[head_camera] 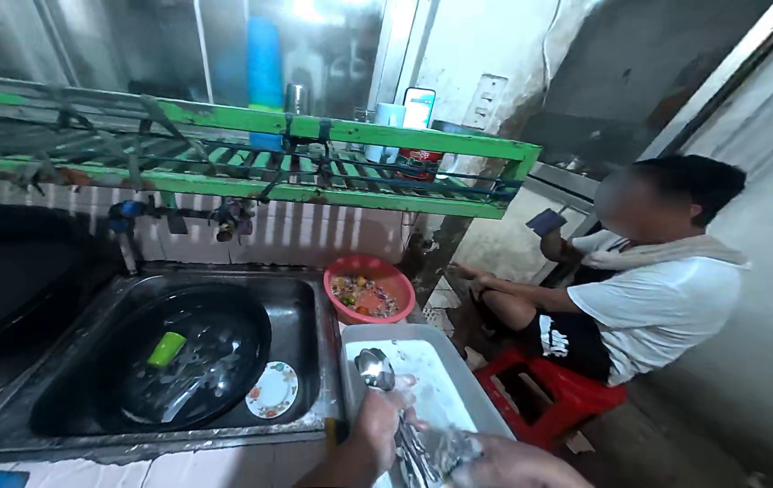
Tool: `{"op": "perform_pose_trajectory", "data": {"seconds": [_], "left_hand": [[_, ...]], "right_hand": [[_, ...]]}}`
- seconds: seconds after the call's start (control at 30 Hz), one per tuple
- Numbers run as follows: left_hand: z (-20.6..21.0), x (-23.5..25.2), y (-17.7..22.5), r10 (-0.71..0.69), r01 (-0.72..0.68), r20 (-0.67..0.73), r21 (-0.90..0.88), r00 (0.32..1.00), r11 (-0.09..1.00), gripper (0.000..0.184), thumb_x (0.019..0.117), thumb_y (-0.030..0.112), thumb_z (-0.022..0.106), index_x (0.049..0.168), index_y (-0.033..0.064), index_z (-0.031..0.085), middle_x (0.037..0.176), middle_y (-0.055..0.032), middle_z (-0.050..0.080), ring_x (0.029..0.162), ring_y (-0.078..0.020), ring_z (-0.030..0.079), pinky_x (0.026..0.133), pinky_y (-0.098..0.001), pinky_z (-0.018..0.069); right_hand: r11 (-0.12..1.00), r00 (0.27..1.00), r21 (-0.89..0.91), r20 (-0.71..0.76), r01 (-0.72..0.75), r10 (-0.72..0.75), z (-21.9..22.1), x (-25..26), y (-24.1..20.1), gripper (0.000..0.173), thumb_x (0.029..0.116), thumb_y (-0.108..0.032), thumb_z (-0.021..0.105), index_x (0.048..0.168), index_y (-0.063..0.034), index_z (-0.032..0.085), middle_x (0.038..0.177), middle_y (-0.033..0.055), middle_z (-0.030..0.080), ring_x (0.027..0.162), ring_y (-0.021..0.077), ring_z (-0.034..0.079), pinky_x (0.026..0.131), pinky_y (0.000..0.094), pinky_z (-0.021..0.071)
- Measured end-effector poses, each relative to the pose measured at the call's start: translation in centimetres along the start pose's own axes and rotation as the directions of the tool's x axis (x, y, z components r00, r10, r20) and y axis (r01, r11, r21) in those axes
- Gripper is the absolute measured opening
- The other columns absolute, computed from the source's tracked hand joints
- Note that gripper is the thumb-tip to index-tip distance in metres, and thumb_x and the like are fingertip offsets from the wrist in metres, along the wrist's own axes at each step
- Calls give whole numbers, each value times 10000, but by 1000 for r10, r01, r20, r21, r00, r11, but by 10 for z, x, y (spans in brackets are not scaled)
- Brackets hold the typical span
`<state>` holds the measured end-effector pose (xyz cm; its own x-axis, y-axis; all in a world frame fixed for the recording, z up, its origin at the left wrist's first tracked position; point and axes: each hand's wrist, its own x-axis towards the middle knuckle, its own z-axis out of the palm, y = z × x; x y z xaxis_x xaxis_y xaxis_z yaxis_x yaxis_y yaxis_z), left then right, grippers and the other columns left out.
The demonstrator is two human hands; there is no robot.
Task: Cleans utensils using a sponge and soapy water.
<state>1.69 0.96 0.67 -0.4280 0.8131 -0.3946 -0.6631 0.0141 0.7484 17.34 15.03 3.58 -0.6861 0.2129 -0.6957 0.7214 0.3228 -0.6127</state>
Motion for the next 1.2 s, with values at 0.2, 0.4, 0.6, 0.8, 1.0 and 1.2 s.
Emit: {"op": "perform_pose_trajectory", "data": {"seconds": [0.2,0.4,0.6,0.8,1.0,1.2], "left_hand": [[34,-5,-10,64,30,-86,795,994,606,401,1072,130,497,1409,-86,484,1327,-257,602,1221,-312,610,1062,-433,477],[34,3,-21,132,-87,54,964,990,253,560,968,85,612,1500,0,461,1592,-241,365,1388,-339,504,1124,-424,460],[26,2,-12,-234,72,84,807,969,587,373,985,194,680,1266,-41,613,1111,-177,674,983,-247,650,921,-436,511],[10,0,-13,-214,107,340,308,916,945,80,1035,51,537,1104,15,556,728,-20,642,620,-116,644,640,-278,580],[12,-5,-4,-199,197,-27,328,980,924,117,1059,129,548,1051,17,581,683,-7,554,510,-94,537,503,-251,504],[8,-1,-13,-93,92,-19,417,996,904,173,1046,139,543,993,-10,614,706,-35,623,555,-119,600,557,-285,542]], "right_hand": [[869,779,366,-626,334,-36,8,3,-43,712,984,-383,638,1532,-22,363,1294,206,630,1117,276,661,956,461,552],[914,671,305,-739,269,49,36,37,-39,786,812,-196,818,1481,-14,448,1314,211,638,1206,296,637,1046,486,505],[692,747,577,-660,432,84,21,25,-8,686,882,-14,676,1500,-28,379,1205,193,640,986,247,683,837,422,587],[769,842,518,-538,375,-48,0,15,-14,680,853,-139,772,1439,-43,441,1118,133,694,946,200,714,841,386,608],[740,674,531,-725,412,145,-31,-10,-18,723,915,-123,766,1523,-61,378,1243,206,636,1017,280,684,862,458,583],[722,815,534,-576,439,-70,4,-2,-31,565,832,-49,780,1344,-16,544,1094,130,701,939,204,710,843,398,610]]}}
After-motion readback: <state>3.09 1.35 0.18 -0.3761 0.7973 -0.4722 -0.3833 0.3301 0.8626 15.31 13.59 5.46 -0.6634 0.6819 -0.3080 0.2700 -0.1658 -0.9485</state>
